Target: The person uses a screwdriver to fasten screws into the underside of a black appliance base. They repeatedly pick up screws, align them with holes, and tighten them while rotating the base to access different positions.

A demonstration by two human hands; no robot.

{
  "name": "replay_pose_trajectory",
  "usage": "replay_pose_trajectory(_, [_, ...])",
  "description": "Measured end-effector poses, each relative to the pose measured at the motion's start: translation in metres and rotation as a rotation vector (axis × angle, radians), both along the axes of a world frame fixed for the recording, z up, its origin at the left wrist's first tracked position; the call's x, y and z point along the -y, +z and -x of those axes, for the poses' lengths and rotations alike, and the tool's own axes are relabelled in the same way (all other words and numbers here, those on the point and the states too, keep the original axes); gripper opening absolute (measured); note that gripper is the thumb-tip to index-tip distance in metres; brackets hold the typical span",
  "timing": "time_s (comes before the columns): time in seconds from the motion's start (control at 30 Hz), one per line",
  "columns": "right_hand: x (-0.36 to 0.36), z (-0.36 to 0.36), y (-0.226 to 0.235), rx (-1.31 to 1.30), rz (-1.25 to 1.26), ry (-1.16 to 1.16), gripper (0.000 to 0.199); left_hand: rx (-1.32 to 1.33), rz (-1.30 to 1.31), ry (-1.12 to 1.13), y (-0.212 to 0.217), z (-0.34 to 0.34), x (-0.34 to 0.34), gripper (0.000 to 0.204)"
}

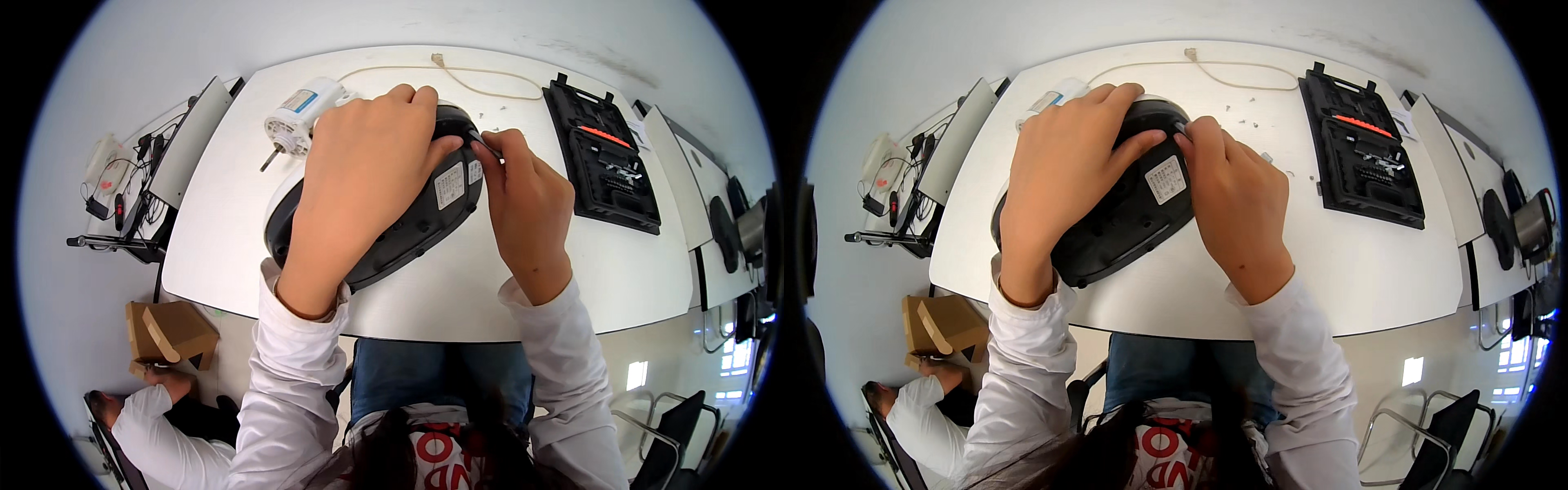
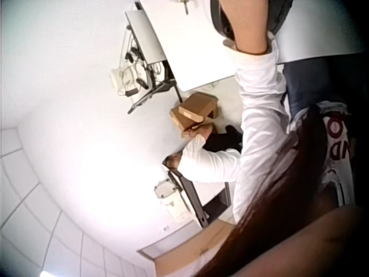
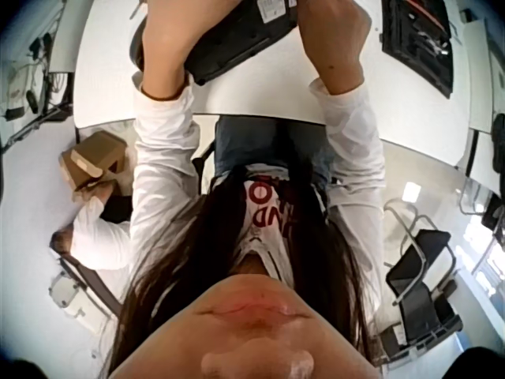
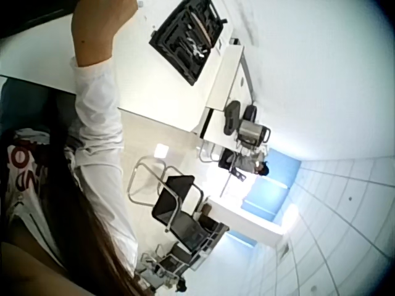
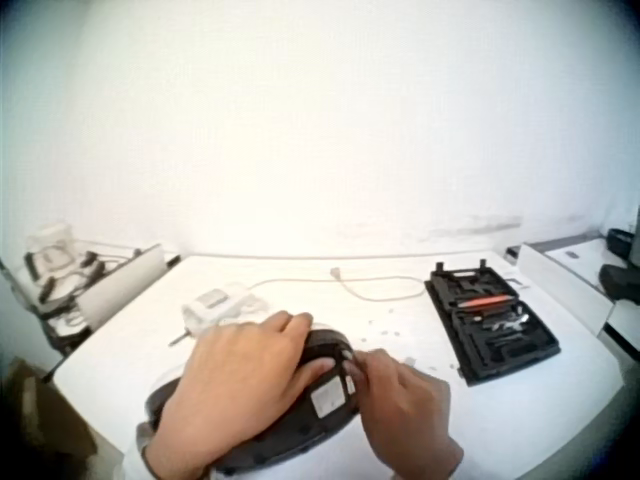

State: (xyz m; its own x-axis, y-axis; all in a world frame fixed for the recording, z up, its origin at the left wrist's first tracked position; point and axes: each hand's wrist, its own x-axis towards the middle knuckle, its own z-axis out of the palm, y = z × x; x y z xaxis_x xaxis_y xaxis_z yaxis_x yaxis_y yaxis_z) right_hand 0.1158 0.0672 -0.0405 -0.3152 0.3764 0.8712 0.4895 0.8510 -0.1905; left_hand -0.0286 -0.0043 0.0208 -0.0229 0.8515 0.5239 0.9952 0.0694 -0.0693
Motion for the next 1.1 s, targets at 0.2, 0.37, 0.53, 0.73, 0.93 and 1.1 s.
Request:
replay_pose_trajectory(0.2, [-0.004,0.008,0.004,0.09,-0.024,-0.123,0.036,0.028,-0.01,0.004,0.0,0.001,0.002,0.035])
replay_pose_trajectory(0.37, [-0.006,0.01,0.005,0.124,-0.014,-0.189,0.041,0.006,-0.003,0.013,0.0,-0.002,-0.001,0.035])
replay_pose_trajectory(0.53, [-0.009,0.009,0.006,0.116,0.09,-0.146,0.044,-0.003,-0.066,0.043,-0.004,-0.011,-0.002,0.033])
replay_pose_trajectory(0.73, [-0.006,0.009,0.013,0.122,0.242,-0.114,0.045,-0.095,-0.194,0.124,-0.017,-0.021,-0.011,0.033])
replay_pose_trajectory(0.93, [-0.009,0.006,0.015,0.176,0.244,-0.124,0.045,-0.123,-0.216,0.151,-0.02,-0.02,-0.015,0.032])
replay_pose_trajectory(1.1, [0.002,-0.002,0.023,0.191,0.309,-0.104,0.028,-0.108,-0.238,0.124,-0.02,-0.019,-0.014,0.034])
